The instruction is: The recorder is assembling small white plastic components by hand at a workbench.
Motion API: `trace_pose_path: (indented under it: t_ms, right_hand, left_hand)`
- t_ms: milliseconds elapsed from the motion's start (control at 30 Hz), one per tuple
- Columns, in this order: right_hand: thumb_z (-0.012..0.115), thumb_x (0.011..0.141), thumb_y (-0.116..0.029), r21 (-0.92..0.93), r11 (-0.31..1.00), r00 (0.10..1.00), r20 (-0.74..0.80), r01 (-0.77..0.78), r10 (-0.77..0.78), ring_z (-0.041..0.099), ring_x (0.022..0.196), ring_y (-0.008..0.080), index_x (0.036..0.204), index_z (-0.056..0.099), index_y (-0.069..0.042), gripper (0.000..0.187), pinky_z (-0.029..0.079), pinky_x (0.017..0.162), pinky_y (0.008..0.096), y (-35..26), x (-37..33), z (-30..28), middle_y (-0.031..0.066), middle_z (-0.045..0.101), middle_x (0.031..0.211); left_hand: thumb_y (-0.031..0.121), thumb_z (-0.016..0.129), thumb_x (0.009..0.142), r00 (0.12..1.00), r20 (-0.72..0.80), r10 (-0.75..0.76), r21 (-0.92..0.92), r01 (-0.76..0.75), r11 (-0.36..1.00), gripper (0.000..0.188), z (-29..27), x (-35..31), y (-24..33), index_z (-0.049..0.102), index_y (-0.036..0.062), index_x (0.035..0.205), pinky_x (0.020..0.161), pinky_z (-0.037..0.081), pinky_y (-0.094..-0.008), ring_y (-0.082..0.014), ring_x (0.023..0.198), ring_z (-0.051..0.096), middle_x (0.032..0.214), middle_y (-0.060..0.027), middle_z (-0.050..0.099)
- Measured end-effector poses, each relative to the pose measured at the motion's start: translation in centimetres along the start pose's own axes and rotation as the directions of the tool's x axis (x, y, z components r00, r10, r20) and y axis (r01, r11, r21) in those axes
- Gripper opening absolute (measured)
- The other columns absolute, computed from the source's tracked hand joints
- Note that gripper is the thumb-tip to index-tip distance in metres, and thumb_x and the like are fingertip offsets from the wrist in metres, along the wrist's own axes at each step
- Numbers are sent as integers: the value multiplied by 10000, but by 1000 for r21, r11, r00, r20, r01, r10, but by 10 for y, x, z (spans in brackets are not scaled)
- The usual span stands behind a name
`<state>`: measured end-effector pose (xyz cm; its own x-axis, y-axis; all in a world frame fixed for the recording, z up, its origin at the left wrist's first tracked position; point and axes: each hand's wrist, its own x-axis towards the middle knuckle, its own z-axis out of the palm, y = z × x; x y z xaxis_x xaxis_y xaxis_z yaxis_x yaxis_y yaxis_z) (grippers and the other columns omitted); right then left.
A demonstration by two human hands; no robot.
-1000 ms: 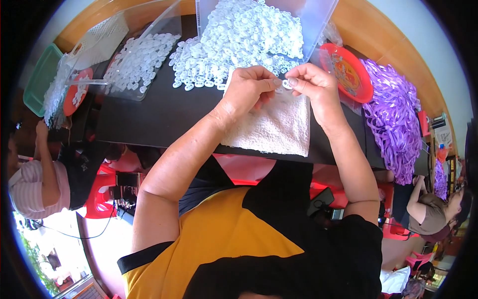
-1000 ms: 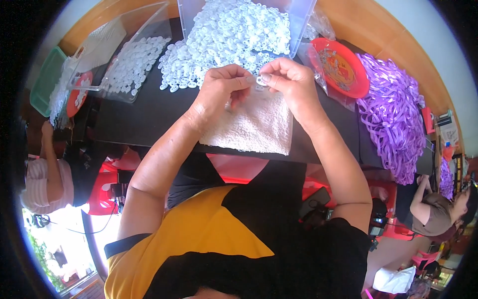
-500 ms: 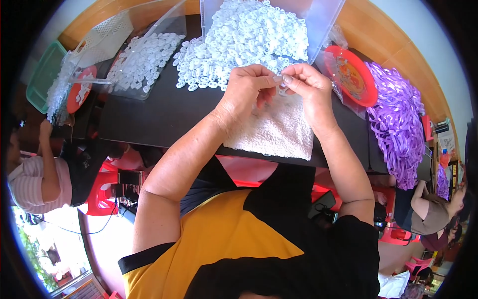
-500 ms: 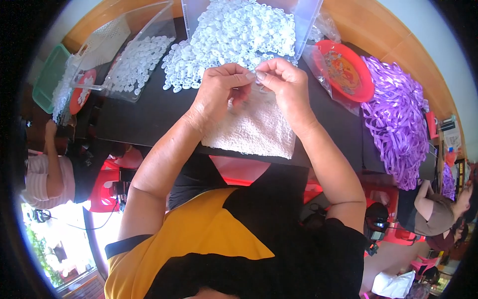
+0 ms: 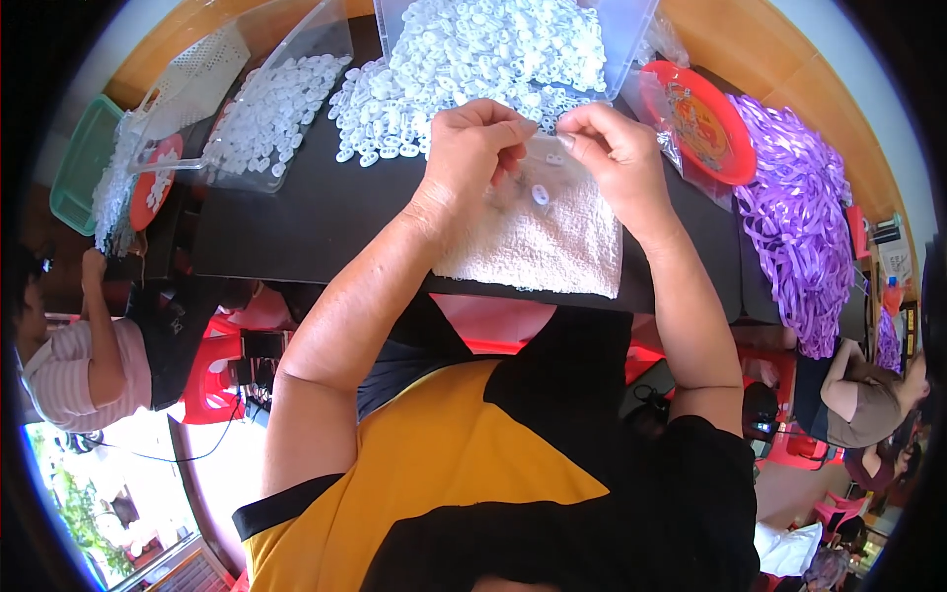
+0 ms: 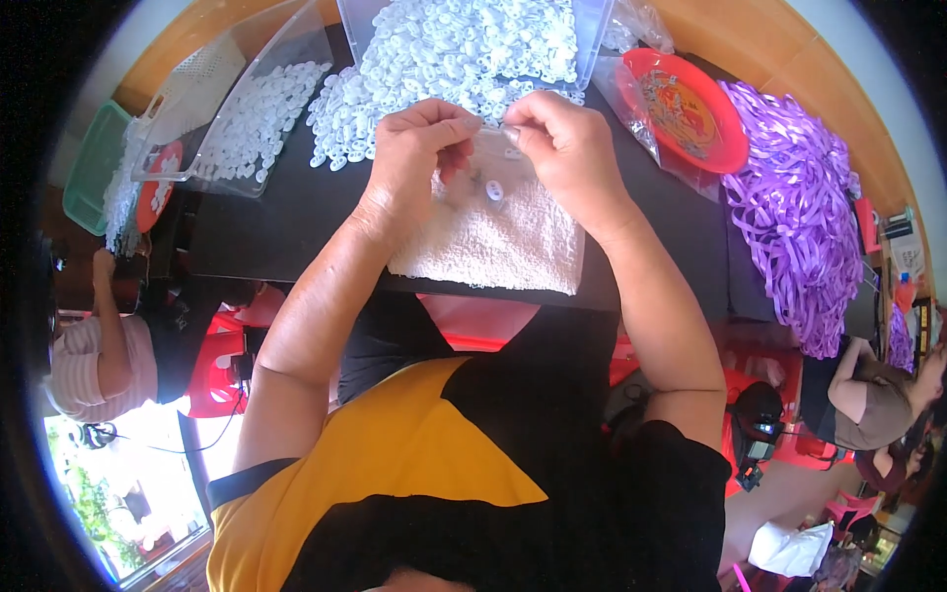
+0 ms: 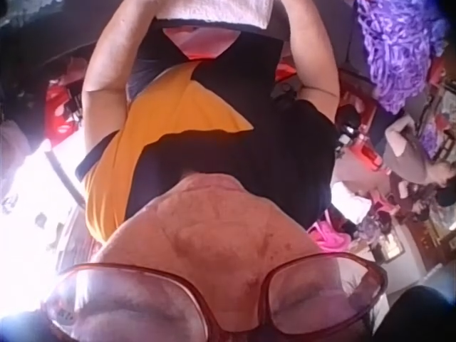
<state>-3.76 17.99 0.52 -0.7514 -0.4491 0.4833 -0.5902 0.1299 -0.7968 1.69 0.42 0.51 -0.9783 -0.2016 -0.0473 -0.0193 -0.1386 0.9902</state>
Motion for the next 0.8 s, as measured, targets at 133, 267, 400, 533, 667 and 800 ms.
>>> trace_pose_path:
  t_ms: [133, 267, 400, 533, 667, 800]
  right_hand:
    - [656, 785, -49, -440, 879, 982, 130, 182, -138, 642, 774, 283, 836, 627, -22, 65, 498, 662, 367, 0, 0, 1, 104, 643, 813]
    - [638, 789, -99, -700, 640, 945, 289, 317, -151, 622, 854, 311, 839, 656, -51, 72, 495, 731, 424, 8, -2, 1, 101, 619, 872]
    - [645, 793, -52, -715, 617, 941, 305, 329, -148, 618, 871, 305, 888, 666, -33, 98, 490, 754, 405, 9, -2, 3, 93, 623, 876]
    - [633, 797, -43, -682, 678, 954, 283, 273, -100, 616, 871, 314, 885, 674, -34, 97, 488, 757, 410, 10, -1, -1, 98, 625, 884]
    - [643, 791, -53, -677, 685, 954, 287, 268, -90, 618, 873, 318, 878, 668, -32, 93, 486, 751, 417, 12, 1, -1, 101, 628, 892]
    - [659, 779, -64, -681, 687, 959, 269, 253, -87, 618, 852, 317, 854, 649, -31, 83, 484, 733, 415, 9, 1, -1, 102, 628, 879]
  left_hand:
    - [93, 692, 822, 998, -52, 24, -28, -26, 999, 106, -3, 3, -2, 656, -6, 825, 470, 396, -227, -95, 542, 532, 657, -34, 600]
    - [90, 680, 837, 1000, -21, 16, -7, -16, 1000, 96, -2, 2, -1, 661, -4, 829, 470, 397, -231, -98, 549, 538, 658, -30, 598]
    - [93, 686, 832, 1000, -9, 17, -4, -17, 1000, 102, -3, 4, -4, 657, -3, 822, 462, 390, -227, -96, 544, 533, 655, -29, 594]
    - [95, 689, 829, 1000, 7, 21, 15, -21, 1000, 102, -2, 3, -5, 654, 0, 817, 455, 385, -224, -92, 540, 528, 652, -25, 591]
    - [98, 684, 831, 999, 26, 22, 20, -22, 1000, 101, -3, 3, -5, 653, 3, 817, 456, 385, -222, -87, 543, 528, 653, -22, 591]
    - [101, 684, 830, 999, 38, 25, 38, -27, 999, 103, -2, 2, -4, 654, 3, 818, 459, 387, -220, -83, 545, 526, 656, -21, 593]
